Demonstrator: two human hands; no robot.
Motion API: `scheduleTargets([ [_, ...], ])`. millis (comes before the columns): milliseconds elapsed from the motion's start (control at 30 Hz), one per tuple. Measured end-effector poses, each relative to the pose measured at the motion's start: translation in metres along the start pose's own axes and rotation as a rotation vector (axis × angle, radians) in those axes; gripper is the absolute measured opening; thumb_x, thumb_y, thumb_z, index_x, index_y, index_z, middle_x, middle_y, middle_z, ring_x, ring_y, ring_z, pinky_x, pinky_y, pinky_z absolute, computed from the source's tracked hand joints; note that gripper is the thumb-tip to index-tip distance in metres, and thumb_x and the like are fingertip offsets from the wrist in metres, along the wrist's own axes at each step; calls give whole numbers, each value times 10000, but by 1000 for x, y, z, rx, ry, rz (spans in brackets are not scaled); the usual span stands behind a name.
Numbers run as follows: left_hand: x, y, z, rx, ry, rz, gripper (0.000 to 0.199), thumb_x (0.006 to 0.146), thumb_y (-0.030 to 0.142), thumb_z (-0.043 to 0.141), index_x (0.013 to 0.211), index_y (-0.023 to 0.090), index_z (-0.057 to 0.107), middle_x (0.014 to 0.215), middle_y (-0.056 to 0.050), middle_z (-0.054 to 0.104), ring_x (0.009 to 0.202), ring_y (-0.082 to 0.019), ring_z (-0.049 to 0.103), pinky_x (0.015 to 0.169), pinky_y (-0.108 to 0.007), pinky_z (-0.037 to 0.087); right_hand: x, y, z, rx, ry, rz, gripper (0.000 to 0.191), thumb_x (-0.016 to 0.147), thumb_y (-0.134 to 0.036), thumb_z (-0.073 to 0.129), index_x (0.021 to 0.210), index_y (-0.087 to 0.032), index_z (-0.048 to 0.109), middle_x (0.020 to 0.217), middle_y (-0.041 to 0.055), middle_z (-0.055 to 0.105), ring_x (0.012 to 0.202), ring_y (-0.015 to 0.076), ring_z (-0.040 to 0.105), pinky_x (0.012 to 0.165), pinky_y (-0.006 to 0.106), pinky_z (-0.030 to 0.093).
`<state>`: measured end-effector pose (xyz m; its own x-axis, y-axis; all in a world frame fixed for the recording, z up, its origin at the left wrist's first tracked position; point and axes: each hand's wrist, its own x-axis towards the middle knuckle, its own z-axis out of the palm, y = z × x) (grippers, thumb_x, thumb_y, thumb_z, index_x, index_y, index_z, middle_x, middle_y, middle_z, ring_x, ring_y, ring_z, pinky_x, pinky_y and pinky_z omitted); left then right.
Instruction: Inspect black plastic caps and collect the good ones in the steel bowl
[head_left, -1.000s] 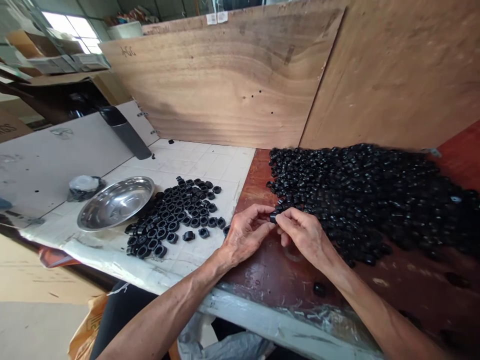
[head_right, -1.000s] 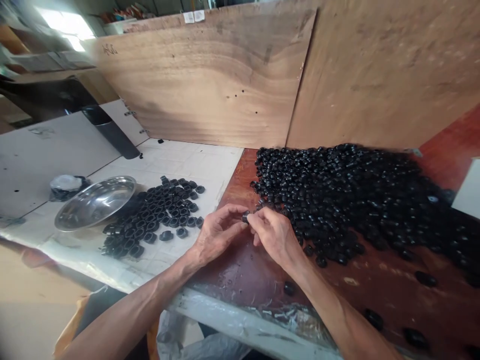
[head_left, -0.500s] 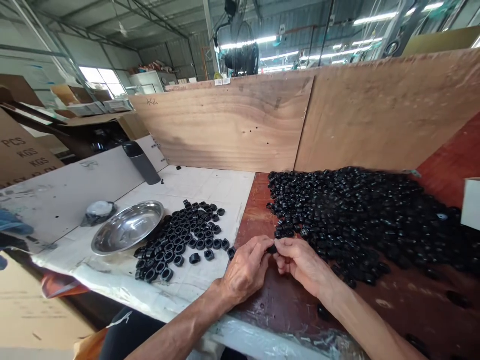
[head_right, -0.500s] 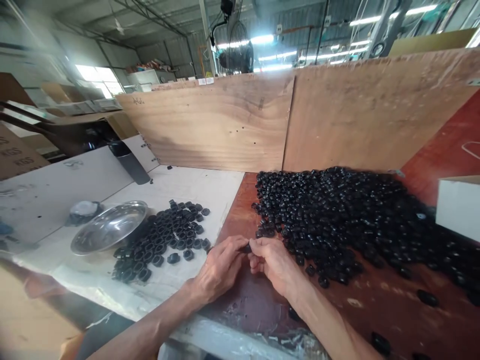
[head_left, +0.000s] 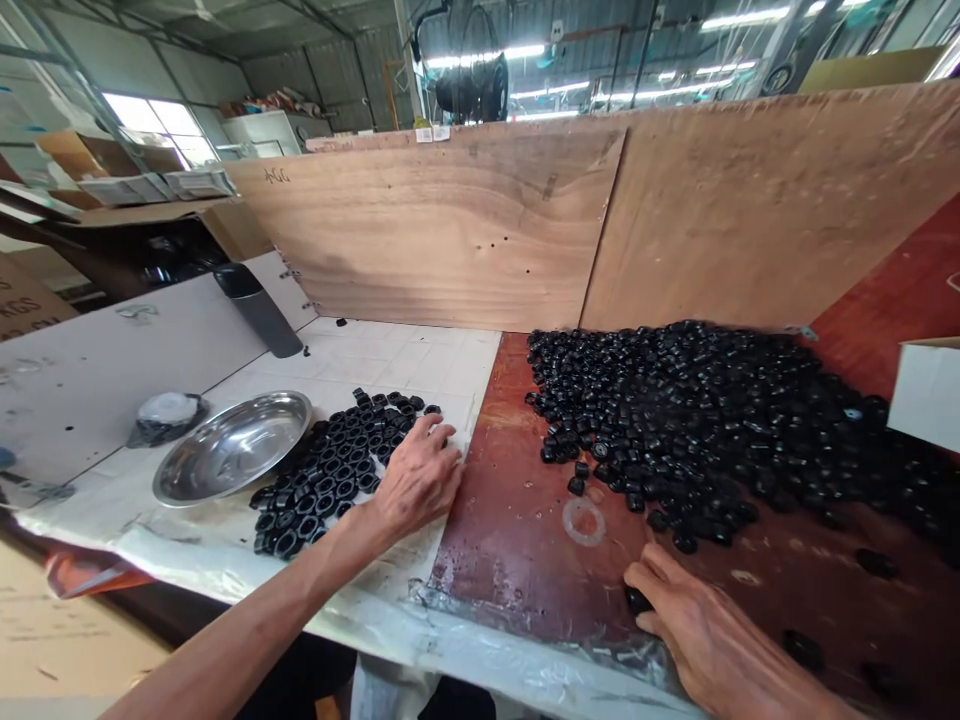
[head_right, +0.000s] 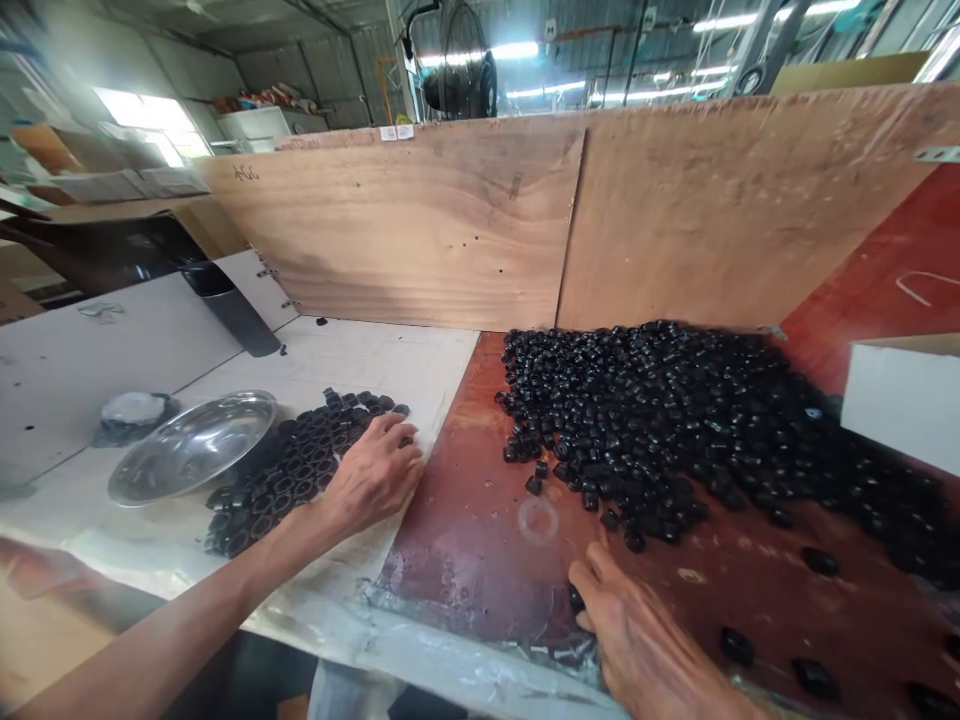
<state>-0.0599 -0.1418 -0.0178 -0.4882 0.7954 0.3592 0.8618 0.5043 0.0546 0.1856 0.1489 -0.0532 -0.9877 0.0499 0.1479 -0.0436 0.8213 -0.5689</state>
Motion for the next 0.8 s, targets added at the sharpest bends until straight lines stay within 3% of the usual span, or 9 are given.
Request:
scheduleTargets([
  [67,29,4,18,-124,5,-125,212,953,150,449,886,146,651,1064,-118,600,1035,-281,511,931,-474,483,1,-3,2,-38,-158,31,191,853,-156,428,838,-203,613,889,100,614,717,192,619,639,298,489],
  [133,64,7,45,-288,-20,-205,250,881,54,455,1019,129,650,1056,-126,602,999,-253,562,959,-465,493,15,-13,-3,-38,-200,52,203,871,-157,401,907,-185,599,918,91,597,789,193,621,710,312,495],
  [233,113,10,85,-359,-30,-212,614,730,-14,550,1334,102,550,1386,-184,497,1240,-290,521,1065,-462,467,47,-27,-15,78,-116,81,71,859,-214,461,832,-186,521,850,39,551,703,148,572,652,277,456],
  [333,134,14,108,-437,-67,-156,673,725,-8,583,1388,91,527,1444,-162,503,1331,-266,491,1148,-407,420,80,-30,-25,157,7,116,204,796,-277,568,689,-196,414,714,-3,492,604,125,490,567,265,378],
  [433,124,23,111,-479,-79,-106,520,821,32,552,1333,114,581,1341,-106,613,1264,-217,557,1141,-358,431,112,-28,-29,138,32,208,265,736,-288,645,670,-195,406,623,-32,463,576,120,434,554,264,325],
  [567,92,39,97,-458,-59,-115,421,926,108,506,1337,140,591,1278,-104,645,1182,-243,587,1052,-402,488,144,-27,-18,280,6,230,214,683,-200,645,781,-197,455,623,-68,447,568,100,384,544,238,290],
  [700,70,51,80,-452,-83,-74,343,954,131,504,1270,168,631,1221,-80,659,1149,-238,573,1036,-394,471,153,-28,6,510,-64,237,179,713,-231,628,833,-198,499,591,-79,422,535,98,377,536,238,291],
  [800,59,54,75,-490,-67,-115,310,931,147,577,1232,168,648,1135,-71,678,1088,-235,577,995,-385,479,149,-25,20,464,-163,163,132,763,-253,618,864,-190,561,680,-48,521,573,109,445,580,254,332],
])
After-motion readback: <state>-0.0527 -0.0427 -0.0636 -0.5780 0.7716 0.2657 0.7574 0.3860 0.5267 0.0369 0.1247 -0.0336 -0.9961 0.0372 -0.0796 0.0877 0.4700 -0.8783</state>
